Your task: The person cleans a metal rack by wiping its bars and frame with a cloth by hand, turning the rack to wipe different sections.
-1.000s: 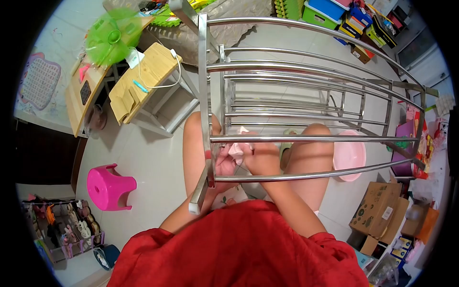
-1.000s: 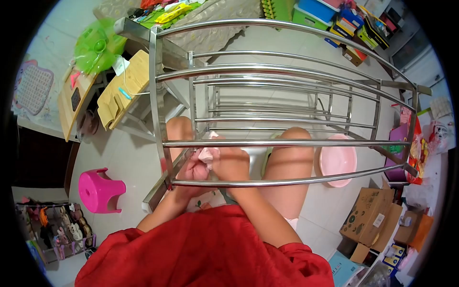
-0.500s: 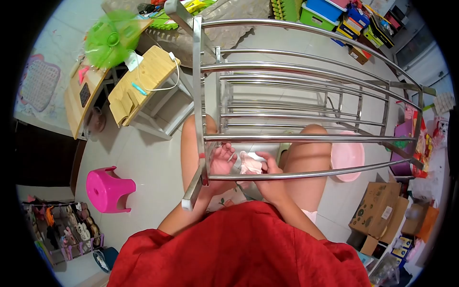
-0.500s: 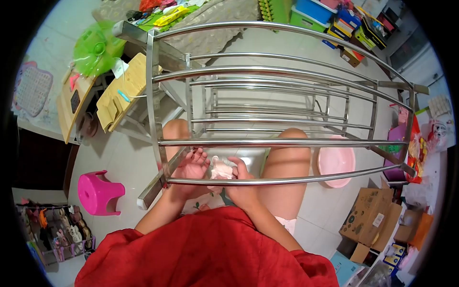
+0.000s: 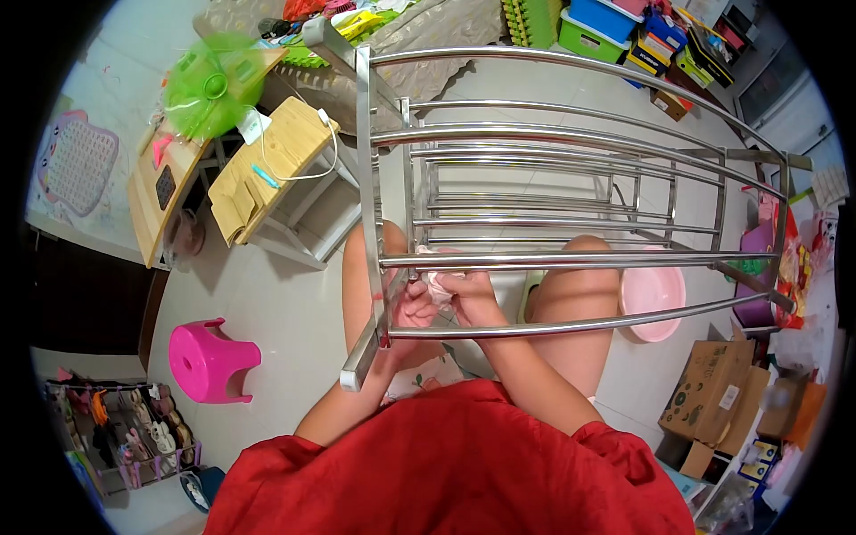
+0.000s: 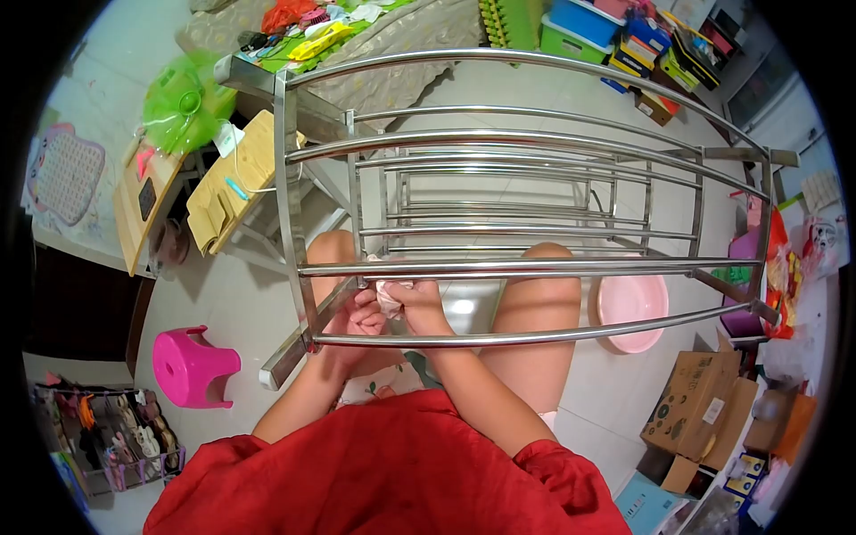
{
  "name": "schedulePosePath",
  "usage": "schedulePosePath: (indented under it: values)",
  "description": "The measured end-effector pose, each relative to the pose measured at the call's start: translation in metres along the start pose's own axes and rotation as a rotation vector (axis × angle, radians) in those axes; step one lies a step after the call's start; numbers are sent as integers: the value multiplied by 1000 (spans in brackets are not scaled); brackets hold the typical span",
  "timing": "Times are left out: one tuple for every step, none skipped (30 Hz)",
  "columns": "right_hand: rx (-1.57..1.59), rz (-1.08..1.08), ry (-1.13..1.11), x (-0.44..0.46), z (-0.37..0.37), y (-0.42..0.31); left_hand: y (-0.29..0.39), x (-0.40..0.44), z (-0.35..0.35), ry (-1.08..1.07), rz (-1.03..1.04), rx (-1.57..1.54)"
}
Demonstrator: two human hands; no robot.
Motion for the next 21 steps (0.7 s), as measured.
schedulePosePath:
  values:
    - [128, 63, -59, -1, 7, 3, 0, 0, 0, -4, 17, -53]
    - [128, 63, -58, 0, 4, 5, 1, -1, 1, -7, 34, -107]
    - [191, 98, -75, 1, 1, 12, 2, -1, 3, -6, 34, -107]
    - [254, 133, -91, 2, -1, 18, 2, -1, 4, 15, 39, -119]
    - [254, 134, -90, 3, -6, 20, 3, -2, 3, 37, 44, -131]
    - [282, 156, -86, 4, -9, 23, 3, -2, 1, 39, 45, -133]
    - [309, 177, -81, 4, -12, 24, 7, -1, -5, 81, 65, -133]
    - [309, 177, -79, 4, -15, 23, 10, -1, -10, 124, 84, -133]
    - [341, 144, -63, 3, -19, 18, 11, 0, -9, 125, 83, -134]
    - [374, 111, -46, 1, -24, 13, 12, 1, -7, 141, 85, -117]
    - [374, 110, -44, -3, -27, 9, 13, 2, -7, 157, 89, -99]
    - [368, 93, -24, -6, -31, 3, 14, 3, -7, 156, 89, -99]
    - [363, 75, -5, -8, -36, -2, 15, 3, -8, 166, 80, -84]
    - [340, 75, 25, -11, -43, -4, 14, 4, -10, 175, 69, -69]
    - [343, 69, 27, -13, -46, -7, 13, 4, -11, 174, 64, -65]
    - [307, 87, 21, -14, -50, -7, 10, 5, -10, 156, 36, -40]
    - [272, 105, 13, -16, -51, -7, 7, 6, -8, 138, 9, -12]
    - [288, 97, 16, -18, -50, -9, 5, 5, -6, 209, -1, 36]
    - [293, 89, 7, -20, -47, -9, 4, 5, -4, 204, -2, 48]
    - [284, 59, 52, -21, -48, -10, 4, 5, -5, 215, 0, 96]
    - [277, 29, 97, -23, -50, -12, 5, 5, -7, 227, 1, 143]
Point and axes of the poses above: each hand's wrist, its own x-axis towards the middle knuckle, its own z-axis out of the palm, y = z × x, the point moved 9 cm from there along x, towards the middle knuckle, and after that the axes turned 2 degrees about y, right-handed, at the moved point
